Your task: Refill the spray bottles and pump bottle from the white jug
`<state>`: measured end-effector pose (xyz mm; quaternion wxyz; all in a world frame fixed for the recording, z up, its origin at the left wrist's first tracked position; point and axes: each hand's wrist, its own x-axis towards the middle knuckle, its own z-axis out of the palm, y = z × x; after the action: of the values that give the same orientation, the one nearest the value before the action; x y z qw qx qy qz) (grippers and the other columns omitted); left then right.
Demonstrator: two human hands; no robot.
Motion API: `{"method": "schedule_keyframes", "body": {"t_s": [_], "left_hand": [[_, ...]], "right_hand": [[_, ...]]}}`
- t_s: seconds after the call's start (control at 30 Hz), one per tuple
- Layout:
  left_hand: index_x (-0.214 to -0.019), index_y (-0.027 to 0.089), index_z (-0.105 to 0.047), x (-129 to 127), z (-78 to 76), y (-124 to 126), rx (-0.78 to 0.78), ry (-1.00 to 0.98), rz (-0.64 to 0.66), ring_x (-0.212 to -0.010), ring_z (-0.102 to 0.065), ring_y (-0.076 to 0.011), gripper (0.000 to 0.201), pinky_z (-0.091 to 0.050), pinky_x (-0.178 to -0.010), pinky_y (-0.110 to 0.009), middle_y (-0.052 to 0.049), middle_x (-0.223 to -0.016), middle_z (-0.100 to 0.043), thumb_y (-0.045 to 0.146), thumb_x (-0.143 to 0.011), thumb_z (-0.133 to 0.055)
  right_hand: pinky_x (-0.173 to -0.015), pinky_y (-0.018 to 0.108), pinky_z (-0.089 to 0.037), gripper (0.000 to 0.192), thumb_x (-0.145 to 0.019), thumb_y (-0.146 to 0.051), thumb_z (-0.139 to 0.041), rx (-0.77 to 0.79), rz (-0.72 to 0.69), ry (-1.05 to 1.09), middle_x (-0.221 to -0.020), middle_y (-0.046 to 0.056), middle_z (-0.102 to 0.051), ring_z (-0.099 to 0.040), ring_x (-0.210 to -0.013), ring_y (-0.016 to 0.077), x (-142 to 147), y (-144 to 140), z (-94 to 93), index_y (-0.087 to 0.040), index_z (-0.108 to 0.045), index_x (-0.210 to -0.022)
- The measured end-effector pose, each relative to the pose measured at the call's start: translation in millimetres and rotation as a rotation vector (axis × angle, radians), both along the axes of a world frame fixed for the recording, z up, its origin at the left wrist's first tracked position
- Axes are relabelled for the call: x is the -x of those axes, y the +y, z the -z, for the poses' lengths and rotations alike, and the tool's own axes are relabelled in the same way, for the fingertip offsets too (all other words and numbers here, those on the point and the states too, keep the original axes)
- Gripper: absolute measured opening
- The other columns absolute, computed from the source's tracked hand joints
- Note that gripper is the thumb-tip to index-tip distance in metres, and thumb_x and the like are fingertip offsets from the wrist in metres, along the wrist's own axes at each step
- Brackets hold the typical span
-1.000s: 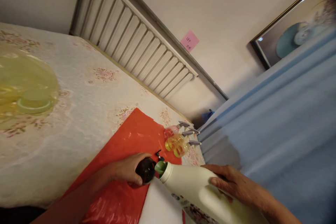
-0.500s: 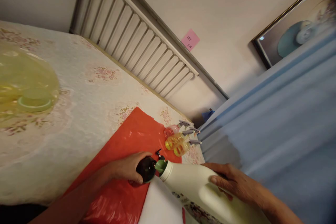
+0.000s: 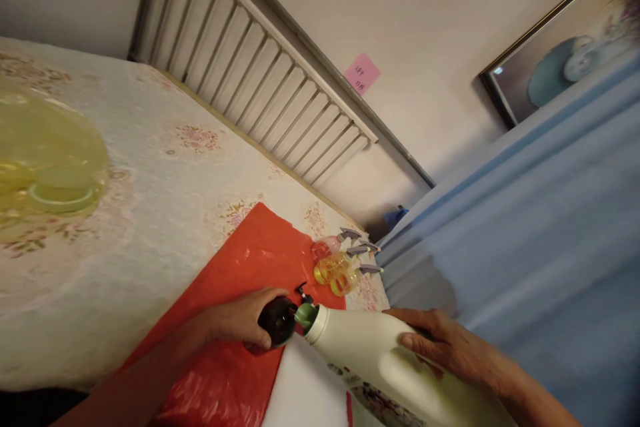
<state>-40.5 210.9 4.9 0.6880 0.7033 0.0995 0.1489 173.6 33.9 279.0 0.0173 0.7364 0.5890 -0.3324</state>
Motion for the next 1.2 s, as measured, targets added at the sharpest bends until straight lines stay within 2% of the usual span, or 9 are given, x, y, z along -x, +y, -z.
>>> {"method": "schedule_keyframes", "body": {"t_s": [0.17, 0.37, 0.67, 0.93, 1.2], "left_hand": [[-0.120, 0.026, -0.053, 0.0, -1.6, -0.1, -0.002, 0.017, -0.055, -0.088, -0.065, -0.0272, 0.074, -0.046, -0.053, -0.025, -0.005, -0.104, -0.066, 0.009, -0.050, -0.069], [-0.118, 0.026, -0.053, 0.1, -2.7, -0.8, 0.048, -0.008, -0.013, -0.082, -0.064, -0.0248, 0.070, -0.045, -0.050, -0.025, -0.005, -0.101, -0.065, 0.009, -0.051, -0.067], [-0.117, 0.025, -0.054, 1.0, -6.2, -1.7, 0.049, -0.009, -0.028, -0.079, -0.063, -0.0234, 0.070, -0.043, -0.050, -0.024, -0.004, -0.098, -0.065, 0.009, -0.050, -0.067], [-0.121, 0.026, -0.053, -1.0, -0.9, 0.1, 0.043, 0.010, -0.044, -0.086, -0.065, -0.0270, 0.075, -0.046, -0.053, -0.026, -0.005, -0.103, -0.067, 0.008, -0.050, -0.069], [-0.120, 0.027, -0.052, 1.2, -6.0, -1.4, 0.063, 0.020, -0.028, -0.077, -0.064, -0.0234, 0.074, -0.043, -0.049, -0.025, -0.003, -0.096, -0.066, 0.007, -0.050, -0.067]], "right_hand": [[-0.048, 0.017, -0.047, 0.055, -0.093, -0.058, -0.049, 0.006, 0.003, -0.007, -0.090, 0.006, -0.068, -0.056, -0.064, 0.0126, -0.2, -1.2, -1.1, -0.021, -0.059, -0.132], [-0.047, 0.016, -0.045, 0.053, -0.094, -0.056, -0.049, -0.001, 0.002, 0.021, -0.089, 0.006, -0.067, -0.055, -0.064, 0.0121, 0.8, -1.7, -1.8, -0.022, -0.059, -0.133], [-0.047, 0.016, -0.047, 0.053, -0.094, -0.056, -0.049, -0.004, -0.004, 0.023, -0.093, 0.006, -0.068, -0.058, -0.067, 0.0131, -1.1, -1.2, -0.9, -0.022, -0.059, -0.133], [-0.048, 0.017, -0.047, 0.055, -0.093, -0.059, -0.048, 0.011, 0.002, 0.010, -0.090, 0.006, -0.066, -0.057, -0.067, 0.0139, -1.5, 0.2, -1.3, -0.021, -0.059, -0.132], [-0.048, 0.017, -0.046, 0.053, -0.093, -0.057, -0.049, 0.011, 0.004, 0.011, -0.089, 0.005, -0.066, -0.056, -0.067, 0.0136, 0.4, 0.0, -2.2, -0.022, -0.059, -0.132]]}}
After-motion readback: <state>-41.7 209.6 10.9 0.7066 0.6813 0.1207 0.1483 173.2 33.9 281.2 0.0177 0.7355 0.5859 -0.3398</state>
